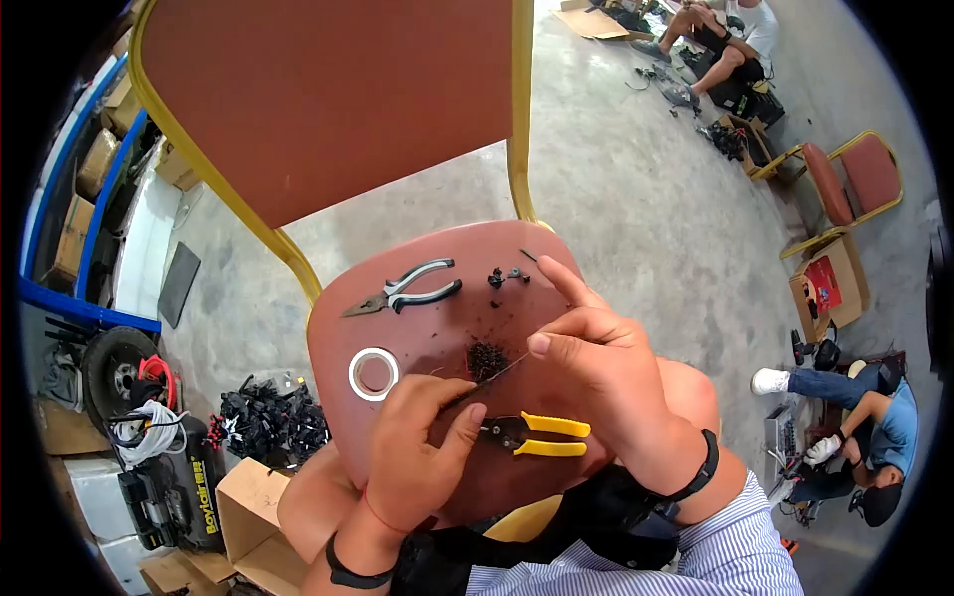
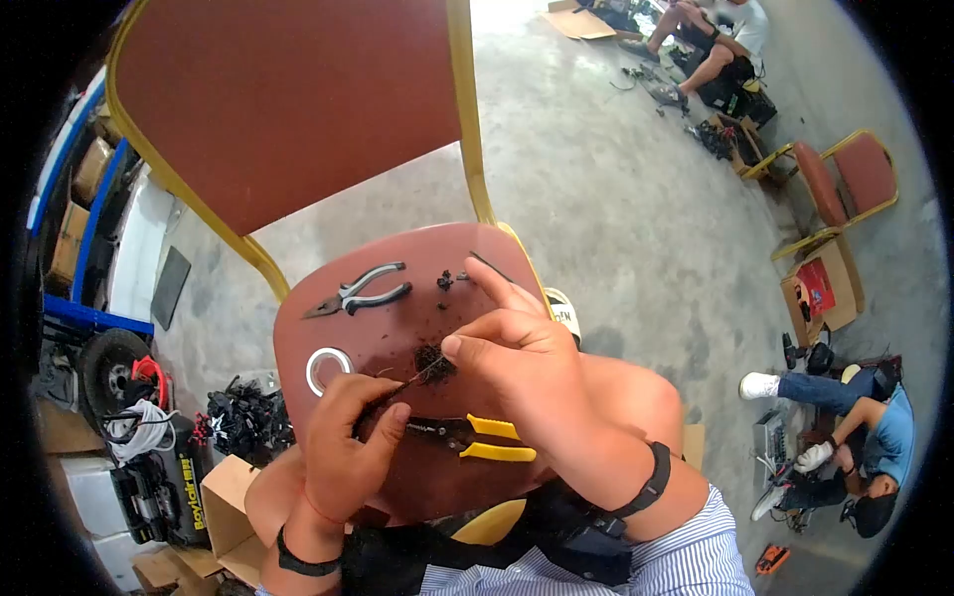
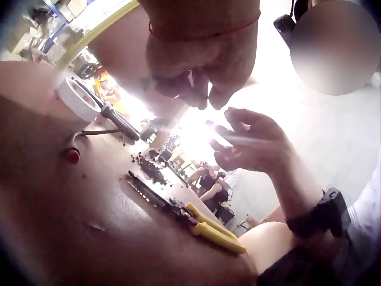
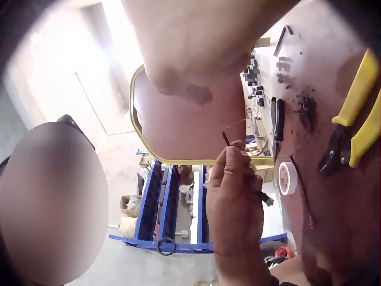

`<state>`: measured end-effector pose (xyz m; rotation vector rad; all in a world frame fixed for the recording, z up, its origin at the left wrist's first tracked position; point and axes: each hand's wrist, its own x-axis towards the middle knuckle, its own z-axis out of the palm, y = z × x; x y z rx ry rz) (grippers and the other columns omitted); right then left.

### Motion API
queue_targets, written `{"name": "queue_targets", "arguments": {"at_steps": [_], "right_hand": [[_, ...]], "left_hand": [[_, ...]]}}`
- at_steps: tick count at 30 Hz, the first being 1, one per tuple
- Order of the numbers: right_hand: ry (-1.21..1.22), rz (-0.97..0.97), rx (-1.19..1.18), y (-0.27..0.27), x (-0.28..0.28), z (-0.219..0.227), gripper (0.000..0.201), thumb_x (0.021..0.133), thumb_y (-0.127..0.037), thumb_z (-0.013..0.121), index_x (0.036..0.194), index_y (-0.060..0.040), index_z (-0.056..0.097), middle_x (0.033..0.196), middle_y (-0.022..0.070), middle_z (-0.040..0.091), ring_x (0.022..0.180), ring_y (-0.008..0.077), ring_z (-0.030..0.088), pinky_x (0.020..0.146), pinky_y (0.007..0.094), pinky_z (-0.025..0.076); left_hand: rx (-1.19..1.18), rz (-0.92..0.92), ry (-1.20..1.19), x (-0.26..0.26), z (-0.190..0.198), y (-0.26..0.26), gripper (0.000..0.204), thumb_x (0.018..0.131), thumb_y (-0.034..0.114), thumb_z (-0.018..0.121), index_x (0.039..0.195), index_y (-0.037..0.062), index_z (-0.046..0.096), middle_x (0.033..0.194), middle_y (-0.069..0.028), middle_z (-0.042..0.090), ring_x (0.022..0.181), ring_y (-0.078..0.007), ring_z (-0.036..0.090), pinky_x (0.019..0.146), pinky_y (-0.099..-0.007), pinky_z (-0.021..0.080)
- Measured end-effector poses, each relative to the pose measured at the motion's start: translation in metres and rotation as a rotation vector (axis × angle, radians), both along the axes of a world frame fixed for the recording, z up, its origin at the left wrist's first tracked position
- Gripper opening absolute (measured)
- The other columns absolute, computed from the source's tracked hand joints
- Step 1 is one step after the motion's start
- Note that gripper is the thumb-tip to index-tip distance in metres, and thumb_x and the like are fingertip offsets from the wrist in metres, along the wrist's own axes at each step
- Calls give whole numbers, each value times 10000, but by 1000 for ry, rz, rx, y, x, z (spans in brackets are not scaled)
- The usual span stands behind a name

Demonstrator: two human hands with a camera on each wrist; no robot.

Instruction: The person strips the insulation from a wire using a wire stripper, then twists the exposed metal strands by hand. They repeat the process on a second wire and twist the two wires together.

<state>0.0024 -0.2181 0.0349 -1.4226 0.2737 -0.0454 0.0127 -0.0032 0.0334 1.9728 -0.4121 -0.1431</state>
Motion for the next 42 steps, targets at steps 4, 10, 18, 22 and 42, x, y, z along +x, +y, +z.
{"name": "queue_targets", "arguments": {"at_steps": [4, 10, 18, 22, 42], "right_hand": [[15, -5, 76, -1, 1, 2, 47, 850, -50, 752, 852, -4, 763, 1584, 239, 408, 1493, 286, 354, 1167, 413, 318], [-34, -19, 125, 1, 0, -3, 35, 860, -32, 746, 847, -2, 757, 1602, 248, 376, 1502, 295, 341, 1166, 410, 312], [-59, 34, -23, -2, -1, -6, 19, 851, -32, 760, 850, -13, 759, 1580, 278, 397, 1506, 316, 336, 1178, 433, 289], [-72, 37, -55, -1, -2, -4, 24, 849, -33, 762, 848, -11, 756, 1569, 281, 414, 1495, 322, 352, 1189, 437, 273], [-49, 49, -130, -3, -4, -3, 60, 869, -65, 757, 869, -8, 737, 1518, 273, 481, 1470, 338, 375, 1188, 444, 278]], "left_hand": [[53, 6, -57, 1, -5, 1, 135, 915, 90, 717, 1025, 15, 741, 949, -129, 685, 855, -290, 622, 771, -354, 504], [12, 10, -60, 0, -7, 0, 123, 849, 47, 758, 970, 29, 750, 907, -109, 689, 849, -286, 616, 756, -361, 493], [-4, 23, 1, 0, -12, 1, 126, 812, -10, 775, 898, 9, 685, 889, -102, 653, 823, -237, 617, 735, -327, 498], [-46, -1, 197, -2, -8, 0, 164, 865, -16, 750, 986, -6, 639, 901, -85, 628, 804, -147, 609, 727, -278, 496], [-32, -12, 23, -1, -22, -6, 126, 832, -17, 759, 955, 7, 738, 881, -118, 673, 793, -267, 646, 699, -335, 508]]}}
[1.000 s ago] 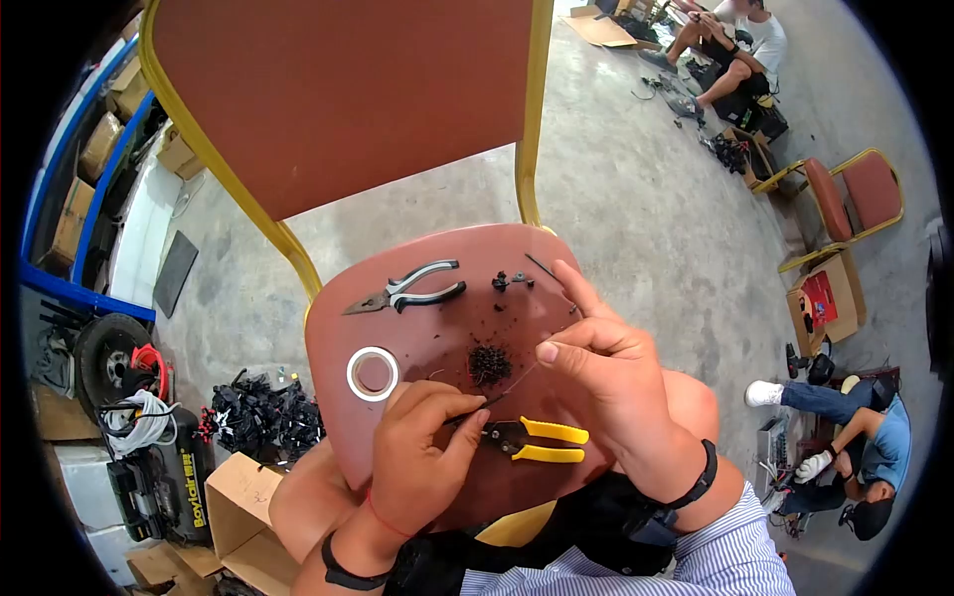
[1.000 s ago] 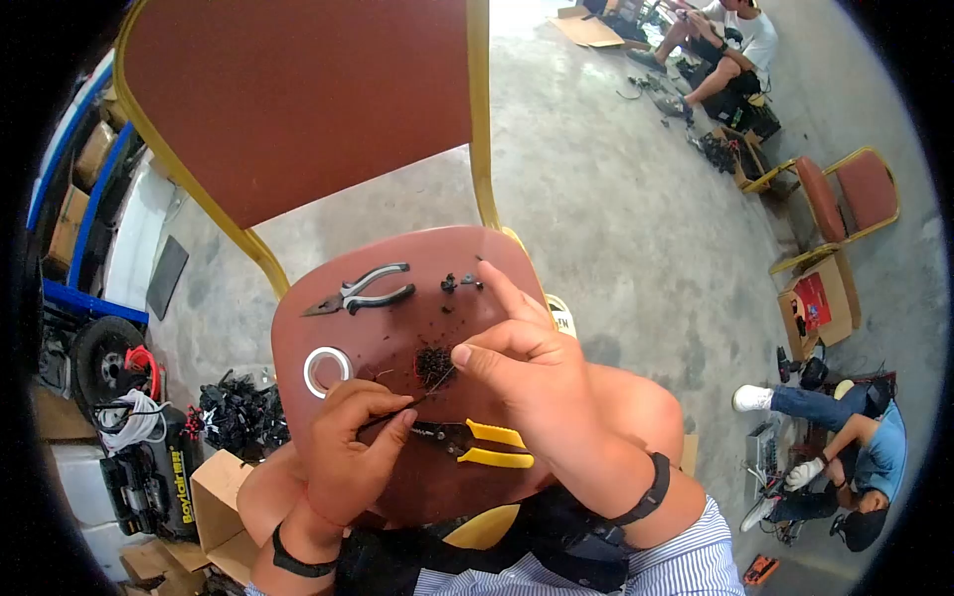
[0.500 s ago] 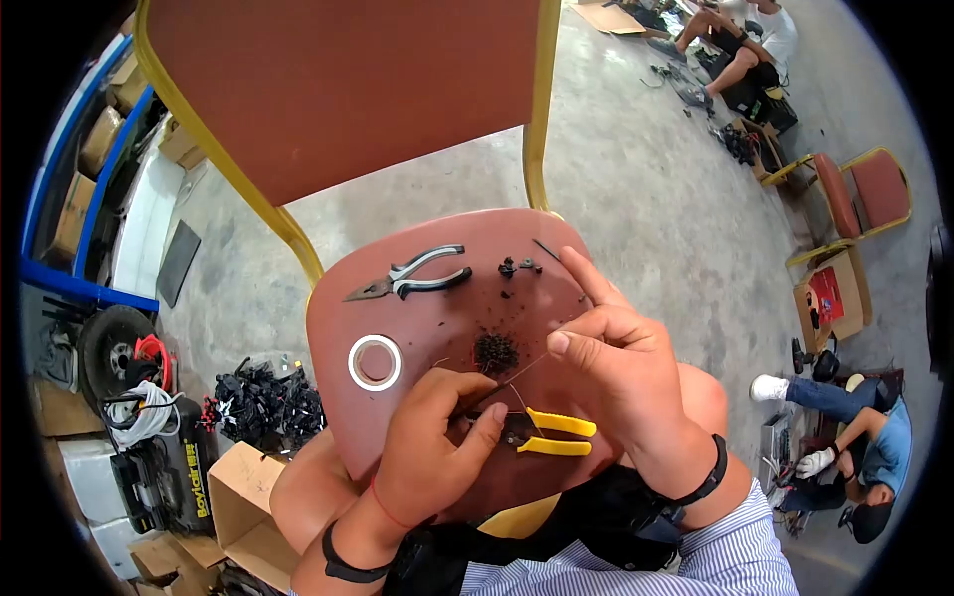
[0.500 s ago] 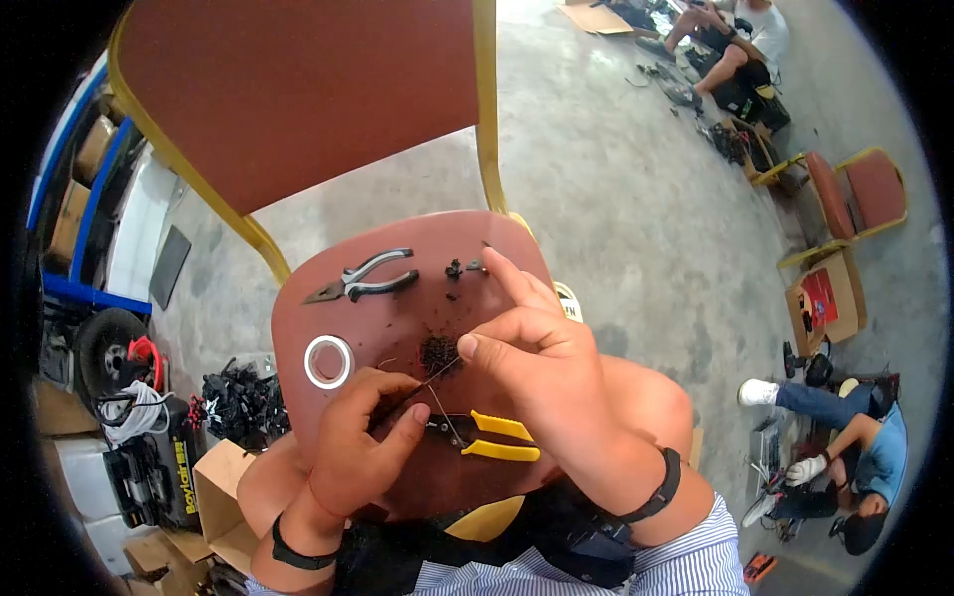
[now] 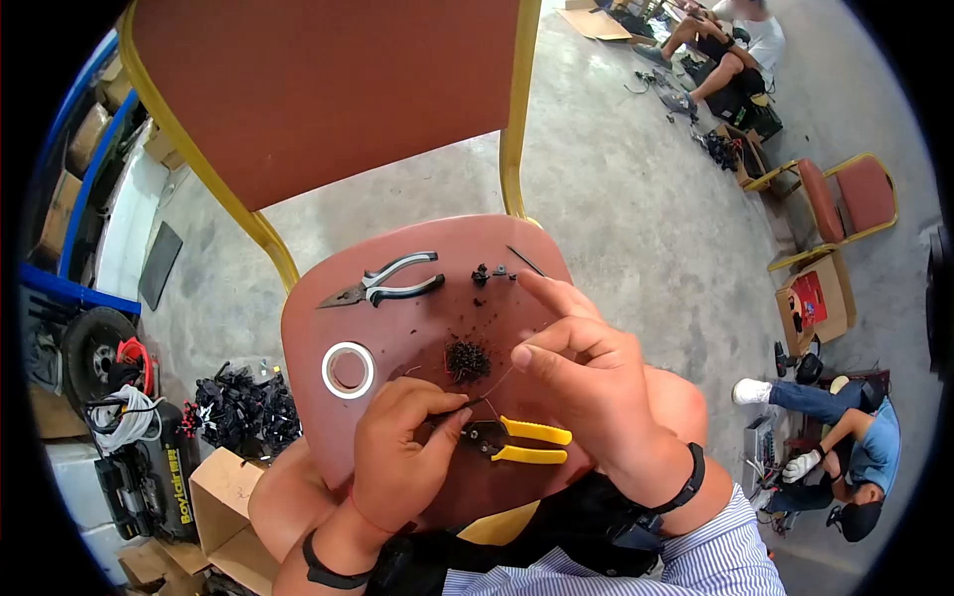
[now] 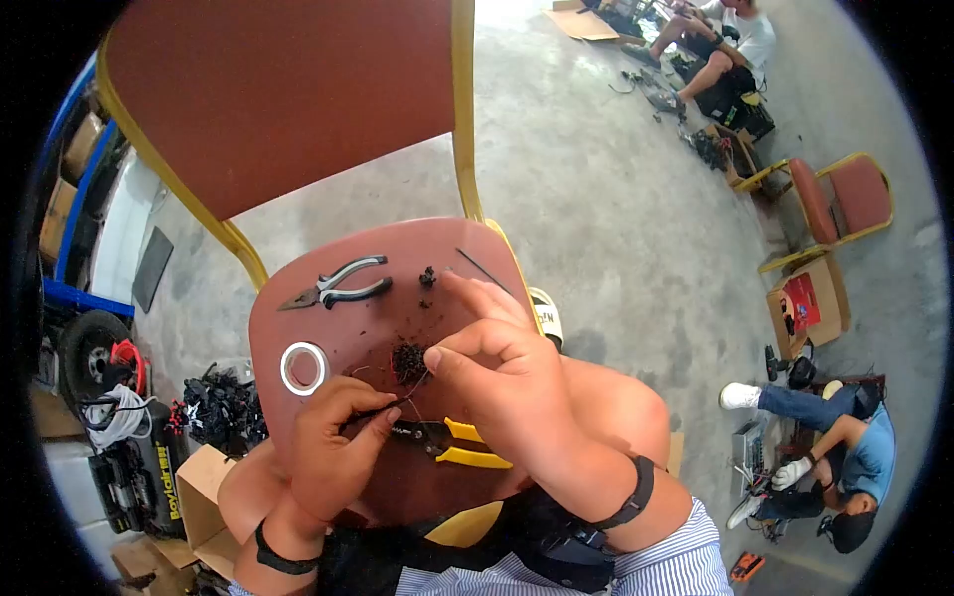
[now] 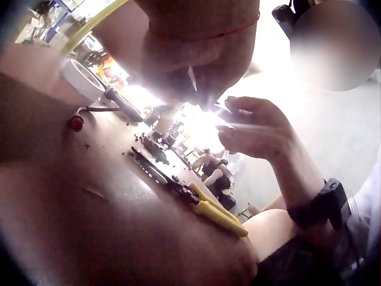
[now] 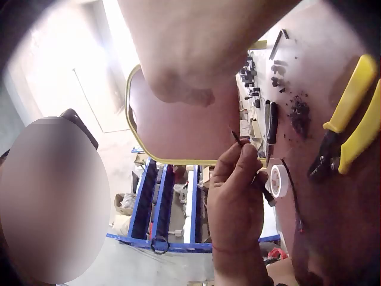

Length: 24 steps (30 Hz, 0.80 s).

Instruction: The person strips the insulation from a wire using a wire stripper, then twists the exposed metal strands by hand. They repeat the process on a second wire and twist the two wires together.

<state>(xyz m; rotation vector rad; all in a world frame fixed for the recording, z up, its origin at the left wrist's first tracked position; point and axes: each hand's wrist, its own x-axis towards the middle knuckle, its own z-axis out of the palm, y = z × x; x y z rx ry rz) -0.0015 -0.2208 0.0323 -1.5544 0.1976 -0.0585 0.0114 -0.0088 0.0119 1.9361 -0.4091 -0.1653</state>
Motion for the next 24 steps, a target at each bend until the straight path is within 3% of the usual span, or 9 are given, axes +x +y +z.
{"name": "queue_targets", "arguments": {"at_steps": [5, 6, 9, 10, 13, 14, 17, 21, 24], "right_hand": [[98, -59, 122, 2, 6, -4, 82, 888, -73, 743, 894, 9, 743, 1488, 260, 519, 1439, 310, 431, 1163, 438, 327], [153, -137, 289, 4, 5, -4, 128, 938, -97, 710, 978, 21, 739, 1379, 214, 613, 1298, 242, 552, 1084, 387, 418], [98, -299, 323, -8, 20, -1, 173, 976, -119, 681, 1070, 22, 717, 1213, 135, 684, 1088, 163, 622, 974, 312, 480], [138, -347, 339, -12, 28, 6, 175, 1014, -141, 632, 1084, 6, 695, 1031, 59, 696, 883, 97, 597, 842, 253, 488], [122, -265, 331, -35, 33, 1, 178, 1038, -157, 590, 1041, -5, 681, 915, 33, 685, 807, 73, 569, 769, 231, 463], [128, -193, 290, -39, 30, -1, 214, 1064, -183, 543, 1017, -19, 671, 851, 24, 663, 743, 62, 529, 691, 226, 438], [168, -76, 78, -28, 23, 3, 199, 1063, -173, 542, 1020, -28, 671, 831, 23, 652, 722, 57, 533, 652, 238, 443], [69, 195, -357, -10, 16, -3, 147, 1016, -156, 640, 1095, -44, 692, 898, 48, 691, 774, 103, 608, 723, 274, 509], [185, 369, -53, -2, 15, -4, 212, 1004, -182, 675, 1130, -12, 683, 990, 71, 717, 890, 116, 646, 783, 280, 533]], "left_hand": [[-32, 98, 43, 0, 6, 0, 118, 838, -25, 768, 948, -7, 728, 868, -102, 651, 734, -189, 640, 651, -284, 498], [-38, 108, 38, 1, 6, 0, 116, 841, -23, 770, 947, -11, 725, 863, -97, 646, 721, -172, 635, 642, -275, 494], [-89, 142, 47, 3, -4, 3, 110, 855, -19, 768, 952, -21, 717, 847, -84, 631, 702, -145, 612, 636, -262, 486], [-84, 149, 58, 3, -4, 3, 110, 858, -17, 768, 953, -23, 714, 847, -82, 630, 700, -141, 606, 636, -261, 486], [-71, 152, 61, 2, -4, 2, 110, 869, -10, 766, 959, -27, 705, 853, -79, 631, 696, -130, 594, 637, -257, 486], [-67, 147, 43, 3, -4, 2, 110, 874, -8, 764, 962, -27, 702, 860, -78, 633, 695, -127, 594, 638, -255, 486], [-73, 140, 30, 2, -3, 0, 109, 895, 3, 754, 980, -28, 694, 887, -72, 642, 704, -113, 593, 642, -246, 490], [-152, 122, 94, 1, -7, 2, 118, 923, 20, 740, 1020, -22, 687, 928, -64, 648, 755, -95, 606, 664, -235, 499], [-231, 92, 210, 0, -11, 3, 137, 931, 28, 736, 1051, -13, 683, 954, -66, 650, 799, -97, 621, 689, -232, 505]]}}
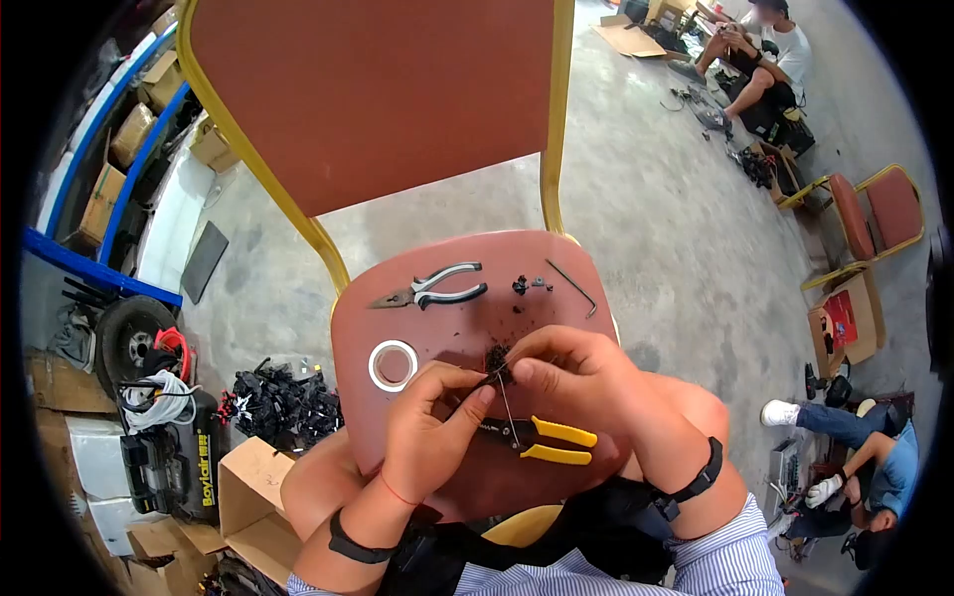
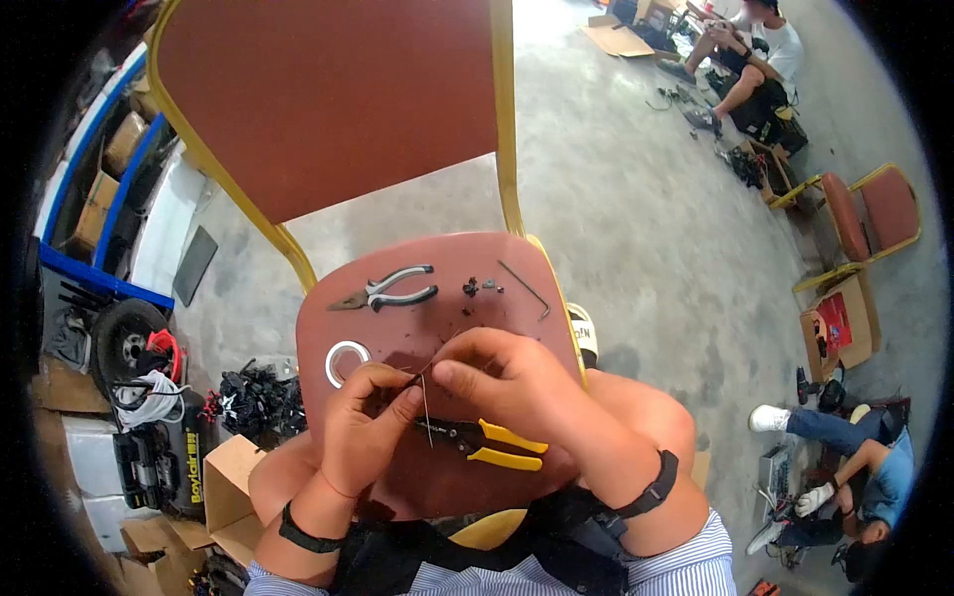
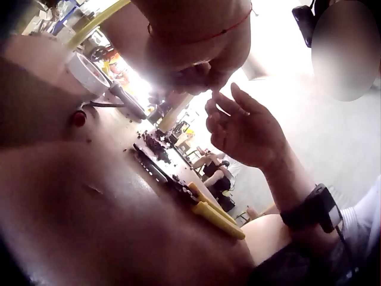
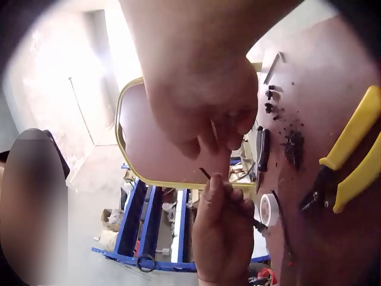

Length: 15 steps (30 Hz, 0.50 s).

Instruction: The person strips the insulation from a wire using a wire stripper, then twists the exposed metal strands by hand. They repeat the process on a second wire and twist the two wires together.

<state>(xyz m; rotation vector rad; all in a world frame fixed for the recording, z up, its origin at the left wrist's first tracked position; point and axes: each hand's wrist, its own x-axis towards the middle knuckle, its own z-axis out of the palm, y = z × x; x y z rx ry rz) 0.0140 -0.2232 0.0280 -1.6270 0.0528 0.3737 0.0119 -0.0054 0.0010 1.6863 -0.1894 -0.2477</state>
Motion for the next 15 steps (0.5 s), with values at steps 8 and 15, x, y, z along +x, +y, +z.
{"name": "queue_targets", "arguments": {"at_steps": [8, 15], "right_hand": [[246, 34, 383, 10, 0, 7, 187, 1005, -161, 680, 1083, 9, 669, 1017, 69, 718, 980, 124, 674, 874, 275, 564], [332, 101, 546, 1, 1, -9, 154, 989, -123, 694, 1058, 13, 673, 1024, 100, 722, 1004, 172, 696, 906, 292, 573]], "left_hand": [[-10, -66, -78, 1, 6, -2, 156, 921, 10, 734, 1071, 4, 689, 986, -64, 654, 853, -138, 640, 736, -262, 519], [-3, -124, -108, 8, -1, 0, 176, 858, -44, 750, 1023, 12, 726, 980, -79, 667, 901, -182, 646, 799, -280, 518]]}}
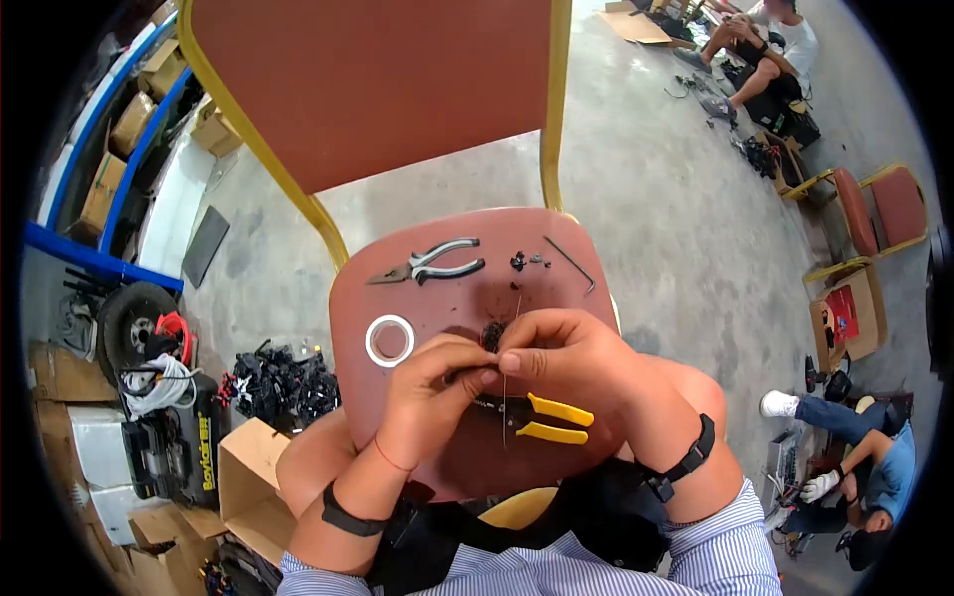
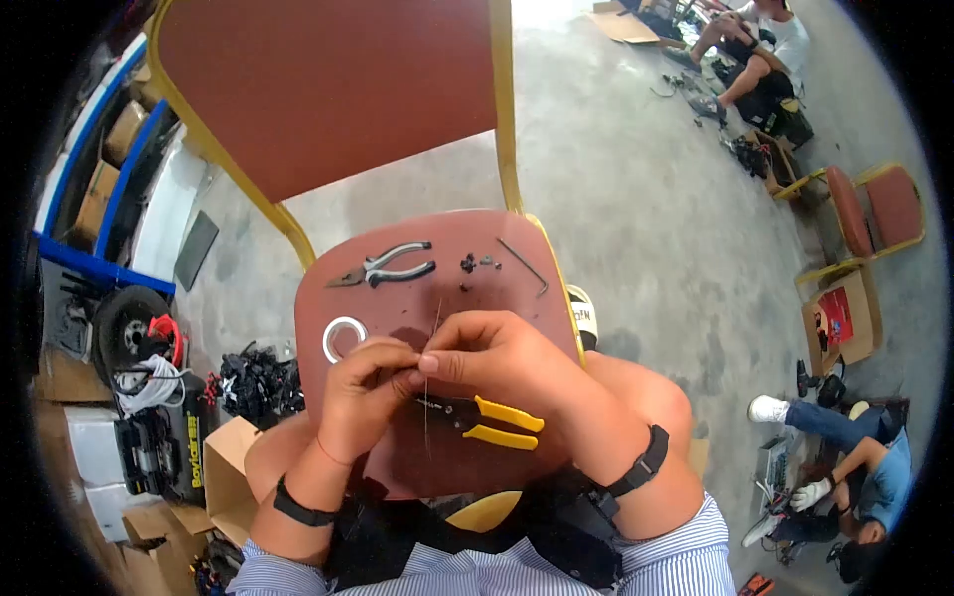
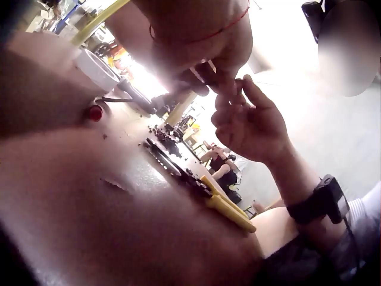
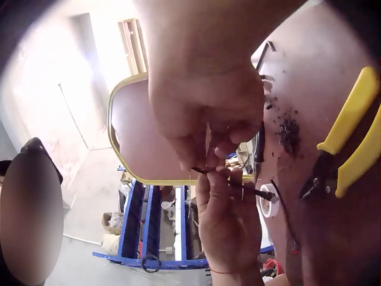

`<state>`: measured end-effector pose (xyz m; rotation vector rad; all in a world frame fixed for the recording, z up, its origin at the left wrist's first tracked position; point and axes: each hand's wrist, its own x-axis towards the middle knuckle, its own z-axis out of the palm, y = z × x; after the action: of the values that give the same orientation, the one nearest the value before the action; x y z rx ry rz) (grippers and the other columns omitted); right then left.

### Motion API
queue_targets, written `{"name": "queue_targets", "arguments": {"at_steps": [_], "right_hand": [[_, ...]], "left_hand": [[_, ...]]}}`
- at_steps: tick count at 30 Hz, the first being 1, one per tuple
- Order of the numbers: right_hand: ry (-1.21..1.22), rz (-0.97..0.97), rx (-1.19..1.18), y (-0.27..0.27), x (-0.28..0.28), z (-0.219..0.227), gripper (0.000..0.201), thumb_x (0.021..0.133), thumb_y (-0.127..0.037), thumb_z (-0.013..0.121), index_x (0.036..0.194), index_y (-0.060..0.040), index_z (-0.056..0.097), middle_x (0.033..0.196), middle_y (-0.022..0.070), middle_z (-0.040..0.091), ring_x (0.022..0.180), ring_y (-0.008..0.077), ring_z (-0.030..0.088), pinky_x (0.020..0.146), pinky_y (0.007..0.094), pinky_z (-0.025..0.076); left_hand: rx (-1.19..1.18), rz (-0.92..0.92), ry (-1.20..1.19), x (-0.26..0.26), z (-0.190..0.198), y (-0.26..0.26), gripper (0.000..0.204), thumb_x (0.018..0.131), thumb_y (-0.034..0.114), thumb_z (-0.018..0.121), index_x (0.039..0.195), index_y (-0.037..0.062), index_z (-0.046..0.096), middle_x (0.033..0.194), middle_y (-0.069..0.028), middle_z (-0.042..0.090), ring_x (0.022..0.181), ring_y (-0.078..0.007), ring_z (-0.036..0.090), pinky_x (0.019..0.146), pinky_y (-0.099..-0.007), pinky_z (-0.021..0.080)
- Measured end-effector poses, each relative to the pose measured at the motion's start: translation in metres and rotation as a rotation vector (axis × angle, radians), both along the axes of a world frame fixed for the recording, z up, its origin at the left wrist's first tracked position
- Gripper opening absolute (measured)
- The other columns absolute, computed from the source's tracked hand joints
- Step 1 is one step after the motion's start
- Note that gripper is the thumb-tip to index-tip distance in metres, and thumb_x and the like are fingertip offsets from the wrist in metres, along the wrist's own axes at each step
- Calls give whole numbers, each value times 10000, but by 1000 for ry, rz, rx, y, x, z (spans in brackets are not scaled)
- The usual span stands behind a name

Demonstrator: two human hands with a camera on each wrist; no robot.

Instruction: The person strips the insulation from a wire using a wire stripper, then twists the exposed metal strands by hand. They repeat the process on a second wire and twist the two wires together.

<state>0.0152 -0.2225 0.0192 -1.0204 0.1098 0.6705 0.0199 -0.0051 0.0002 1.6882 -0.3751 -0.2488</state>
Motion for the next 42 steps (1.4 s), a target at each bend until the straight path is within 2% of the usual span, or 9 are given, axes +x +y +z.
{"name": "queue_targets", "arguments": {"at_steps": [3, 11, 15, 22, 26, 31, 34, 38, 42], "right_hand": [[110, -37, 138, 7, 2, -1, 162, 971, -136, 716, 1027, 9, 673, 995, 89, 713, 912, 148, 676, 844, 273, 551], [43, -127, -53, 13, -6, 11, 264, 950, -270, 752, 1033, -28, 686, 948, 34, 681, 795, 88, 562, 694, 210, 443], [-17, -225, -212, 15, -9, 17, 271, 1002, -281, 686, 1058, -16, 693, 954, 38, 679, 796, 80, 579, 717, 219, 467], [-215, -291, -322, -4, -5, 15, 292, 1046, -288, 621, 1048, -8, 701, 904, 17, 658, 846, 93, 606, 763, 231, 484], [-280, -525, -259, 26, -4, 4, 232, 1051, -221, 604, 1110, -16, 696, 927, 5, 666, 843, 85, 613, 740, 231, 491], [-220, -278, -16, 36, -2, -1, 257, 1005, -147, 672, 1219, -5, 671, 1068, 43, 695, 995, 103, 648, 865, 269, 540], [-450, -206, -141, 32, -5, 9, 294, 986, -149, 703, 1234, 4, 663, 1081, 49, 699, 1033, 115, 653, 875, 273, 541], [-587, -245, -211, 31, -7, 4, 263, 992, -138, 695, 1206, 11, 666, 965, 39, 680, 858, 108, 643, 747, 261, 547], [-303, -227, -81, 31, -10, 14, 240, 992, -136, 695, 1181, 10, 670, 916, 32, 664, 797, 90, 620, 690, 246, 536]], "left_hand": [[6, -3, -40, 3, -2, 3, 180, 853, -56, 743, 1021, 9, 732, 974, -75, 689, 926, -183, 651, 811, -295, 524], [-2, 24, 54, -2, 9, 3, 149, 924, 6, 716, 1069, -25, 719, 1049, -69, 721, 948, -160, 684, 857, -278, 548], [-327, 78, 352, -3, 6, 1, 283, 974, 73, 705, 1219, -56, 644, 1144, -80, 708, 1057, -148, 666, 951, -282, 541], [-393, 119, 371, 3, 10, 8, 243, 1011, 133, 659, 1193, -27, 647, 998, -71, 700, 863, -143, 657, 770, -273, 536], [-408, 124, 398, 2, 16, 11, 250, 1022, 166, 649, 1189, -20, 651, 983, -74, 695, 837, -136, 642, 755, -261, 521], [-357, 62, 371, 2, 26, 11, 287, 1028, 168, 649, 1227, -40, 656, 997, -36, 703, 879, -90, 634, 785, -228, 521], [-318, 4, 325, -3, 31, 6, 311, 1039, 164, 632, 1268, -45, 644, 1036, -31, 699, 916, -85, 628, 808, -230, 519], [-282, 5, 284, -12, 29, 5, 336, 1054, 152, 603, 1326, -44, 623, 1112, -39, 690, 1023, -107, 630, 885, -243, 520], [-276, 28, 299, -9, 31, -4, 334, 1061, 143, 587, 1337, -41, 620, 1132, -38, 684, 1065, -119, 623, 916, -262, 521]]}}
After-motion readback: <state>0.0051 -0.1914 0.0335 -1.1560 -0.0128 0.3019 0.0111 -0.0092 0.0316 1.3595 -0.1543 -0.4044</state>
